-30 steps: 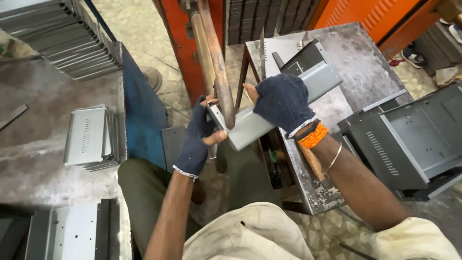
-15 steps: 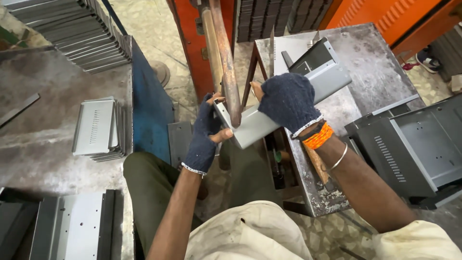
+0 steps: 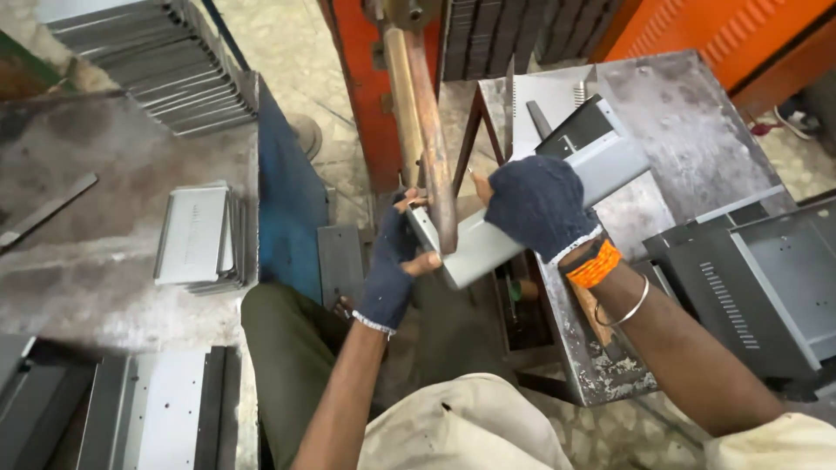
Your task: Spot welding and manual finishing of metal enclosure chassis in a manufacturing facility.
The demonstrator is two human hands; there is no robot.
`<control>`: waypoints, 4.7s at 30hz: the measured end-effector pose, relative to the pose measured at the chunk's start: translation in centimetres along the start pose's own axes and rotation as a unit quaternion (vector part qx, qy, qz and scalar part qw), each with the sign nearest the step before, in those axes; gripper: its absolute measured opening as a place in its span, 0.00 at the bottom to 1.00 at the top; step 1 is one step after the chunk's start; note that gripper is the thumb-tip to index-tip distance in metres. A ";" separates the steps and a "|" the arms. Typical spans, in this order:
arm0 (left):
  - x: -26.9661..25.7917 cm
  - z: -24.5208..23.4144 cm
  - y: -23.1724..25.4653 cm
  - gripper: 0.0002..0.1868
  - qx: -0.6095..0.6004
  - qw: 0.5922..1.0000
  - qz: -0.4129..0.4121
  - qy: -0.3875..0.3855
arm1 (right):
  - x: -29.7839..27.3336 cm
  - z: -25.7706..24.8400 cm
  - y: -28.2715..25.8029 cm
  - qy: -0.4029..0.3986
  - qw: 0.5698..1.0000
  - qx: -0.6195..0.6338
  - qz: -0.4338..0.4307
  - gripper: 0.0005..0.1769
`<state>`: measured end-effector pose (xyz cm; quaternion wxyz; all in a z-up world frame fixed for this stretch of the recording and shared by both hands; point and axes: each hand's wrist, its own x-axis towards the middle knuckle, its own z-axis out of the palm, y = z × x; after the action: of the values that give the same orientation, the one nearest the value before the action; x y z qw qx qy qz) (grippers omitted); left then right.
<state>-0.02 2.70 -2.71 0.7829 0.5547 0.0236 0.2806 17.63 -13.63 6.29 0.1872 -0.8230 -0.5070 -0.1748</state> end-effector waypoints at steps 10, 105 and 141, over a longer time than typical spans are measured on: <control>3.2 -1.0 -0.6 0.48 -0.001 0.999 0.051 -0.015 | 4.3 -1.7 -1.0 -0.054 0.996 -0.068 0.010 0.09; 7.9 0.7 15.0 0.14 0.768 0.629 -0.066 -0.102 | -3.8 2.9 -6.5 0.013 0.626 0.760 0.177 0.39; -1.3 6.5 16.9 0.31 0.710 0.681 -0.163 -0.075 | -10.7 1.3 -8.9 0.129 0.787 0.461 0.390 0.21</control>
<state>-5.80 0.35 14.34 0.1872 0.9508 0.2469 0.0054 5.15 -17.51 1.17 0.6599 -0.7366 -0.1341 0.0630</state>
